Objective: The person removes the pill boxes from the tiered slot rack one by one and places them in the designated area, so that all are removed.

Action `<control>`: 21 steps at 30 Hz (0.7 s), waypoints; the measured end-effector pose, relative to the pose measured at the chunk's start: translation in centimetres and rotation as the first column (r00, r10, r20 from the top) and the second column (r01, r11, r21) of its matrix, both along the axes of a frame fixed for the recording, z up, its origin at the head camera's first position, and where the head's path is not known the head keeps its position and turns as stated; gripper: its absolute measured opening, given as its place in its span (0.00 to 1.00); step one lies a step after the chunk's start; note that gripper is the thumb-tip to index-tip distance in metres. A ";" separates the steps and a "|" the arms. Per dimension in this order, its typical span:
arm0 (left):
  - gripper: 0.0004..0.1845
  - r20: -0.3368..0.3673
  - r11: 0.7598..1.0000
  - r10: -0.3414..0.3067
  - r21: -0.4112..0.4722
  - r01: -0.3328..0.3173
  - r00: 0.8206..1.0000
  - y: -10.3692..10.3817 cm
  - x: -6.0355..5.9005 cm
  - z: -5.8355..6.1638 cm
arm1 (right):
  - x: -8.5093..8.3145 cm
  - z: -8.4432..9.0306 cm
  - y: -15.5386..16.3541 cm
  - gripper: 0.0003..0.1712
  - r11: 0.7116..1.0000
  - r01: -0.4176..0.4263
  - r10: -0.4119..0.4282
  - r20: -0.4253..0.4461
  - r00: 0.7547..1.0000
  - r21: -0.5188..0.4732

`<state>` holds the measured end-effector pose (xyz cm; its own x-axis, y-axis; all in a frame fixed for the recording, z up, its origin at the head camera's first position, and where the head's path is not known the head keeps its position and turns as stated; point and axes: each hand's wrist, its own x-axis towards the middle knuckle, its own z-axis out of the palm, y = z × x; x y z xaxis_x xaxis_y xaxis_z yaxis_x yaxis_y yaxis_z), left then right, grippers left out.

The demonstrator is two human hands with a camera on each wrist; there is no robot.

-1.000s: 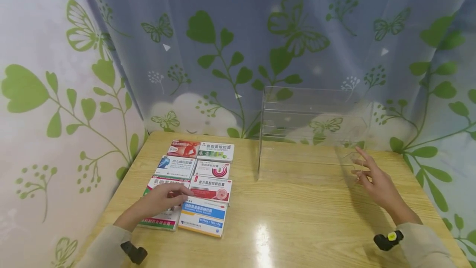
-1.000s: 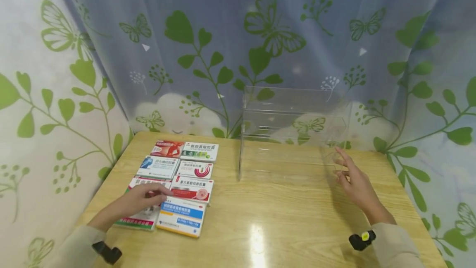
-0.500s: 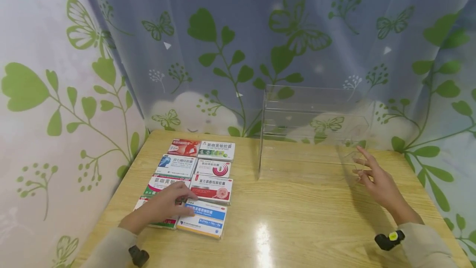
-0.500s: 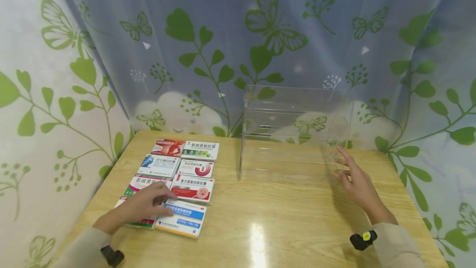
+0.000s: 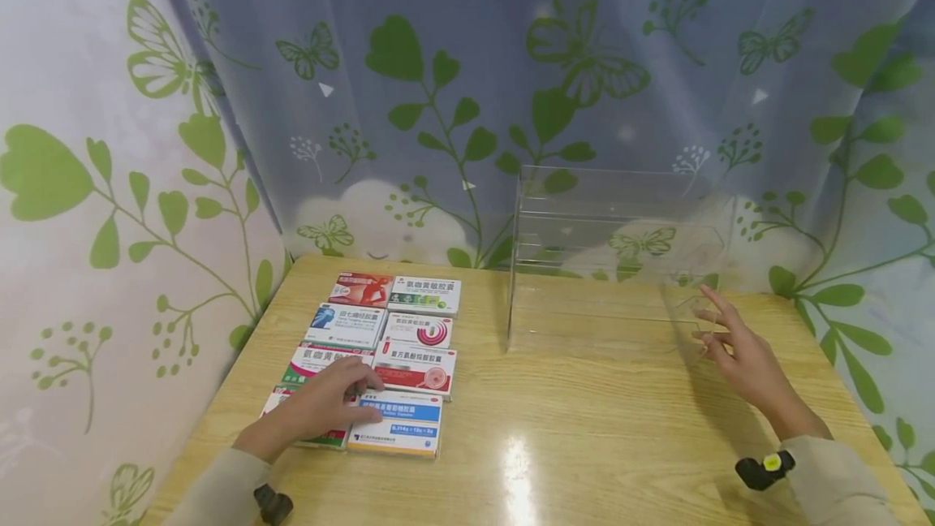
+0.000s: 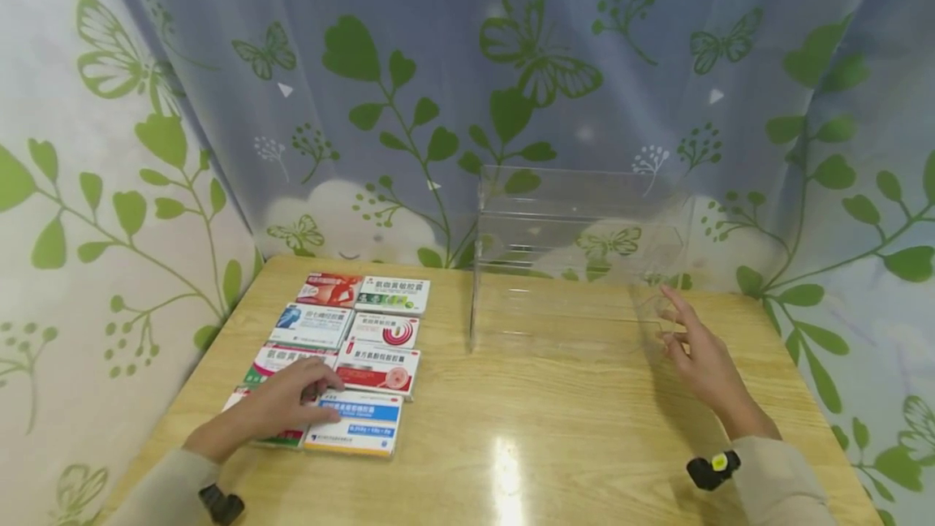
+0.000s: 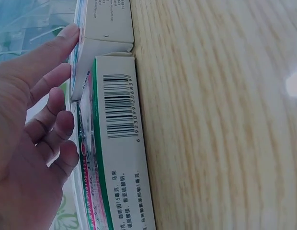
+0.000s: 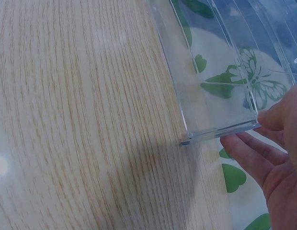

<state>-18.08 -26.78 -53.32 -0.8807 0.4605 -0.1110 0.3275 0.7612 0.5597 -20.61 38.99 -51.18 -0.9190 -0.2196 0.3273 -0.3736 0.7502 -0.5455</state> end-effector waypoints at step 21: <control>0.14 -0.137 0.988 0.128 0.101 -0.114 0.982 0.6 -1.8 1.7 | 0.0 0.0 0.3 0.54 0.999 -0.005 0.006 0.035 0.999 -0.047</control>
<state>-19.86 -26.16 -51.60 -0.9342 0.3520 0.0577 0.3175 0.7471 0.5840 -20.57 39.27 -51.19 -0.9291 -0.2099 0.3044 -0.3572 0.7218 -0.5927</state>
